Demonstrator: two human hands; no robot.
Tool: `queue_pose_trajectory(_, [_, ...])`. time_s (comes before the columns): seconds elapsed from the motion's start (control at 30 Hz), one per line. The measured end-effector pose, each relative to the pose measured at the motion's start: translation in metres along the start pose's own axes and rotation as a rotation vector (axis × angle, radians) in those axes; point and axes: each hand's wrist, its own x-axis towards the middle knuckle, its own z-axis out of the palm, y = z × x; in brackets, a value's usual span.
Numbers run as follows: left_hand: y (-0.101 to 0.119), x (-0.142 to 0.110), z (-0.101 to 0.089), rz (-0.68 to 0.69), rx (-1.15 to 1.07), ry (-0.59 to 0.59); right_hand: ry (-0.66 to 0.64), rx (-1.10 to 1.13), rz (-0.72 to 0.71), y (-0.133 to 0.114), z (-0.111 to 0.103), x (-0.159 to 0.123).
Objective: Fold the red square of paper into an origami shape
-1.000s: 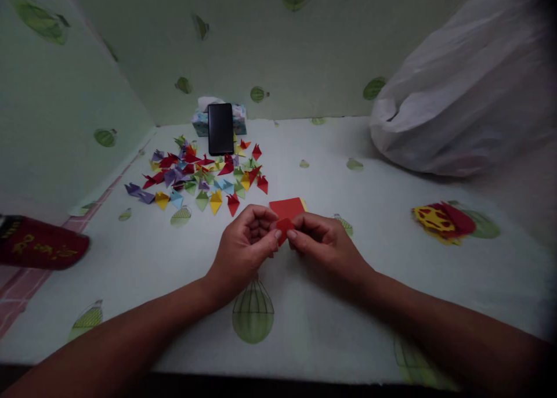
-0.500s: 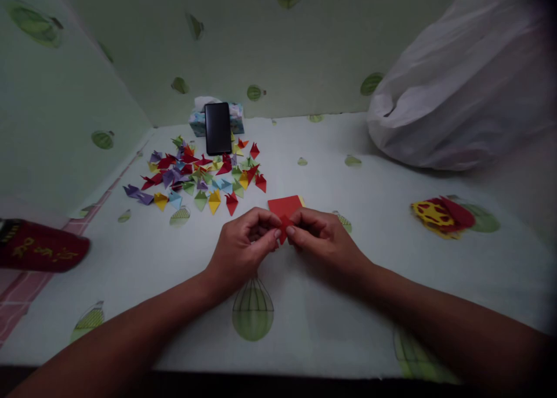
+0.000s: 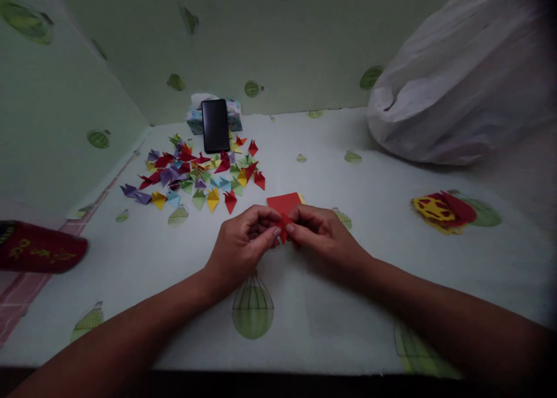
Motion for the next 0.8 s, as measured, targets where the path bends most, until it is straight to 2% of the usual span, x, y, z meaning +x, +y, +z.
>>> queue_pose_trajectory(0.27, [0.0009,-0.0006,-0.0015,0.034,0.074,-0.015,-0.038,0.025,-0.007,-0.0007,-0.0010,0.0003])
queue_pose_trajectory(0.63, [0.0041,0.0026,-0.0043,-0.040,-0.036,-0.084,-0.031,0.016,-0.007,0.0016,-0.0006,-0.0003])
queue_pose_trajectory(0.8, [0.0038,0.0057,-0.0061,-0.139,-0.117,-0.100,-0.014,0.012,0.002,0.0042,0.0018,-0.0001])
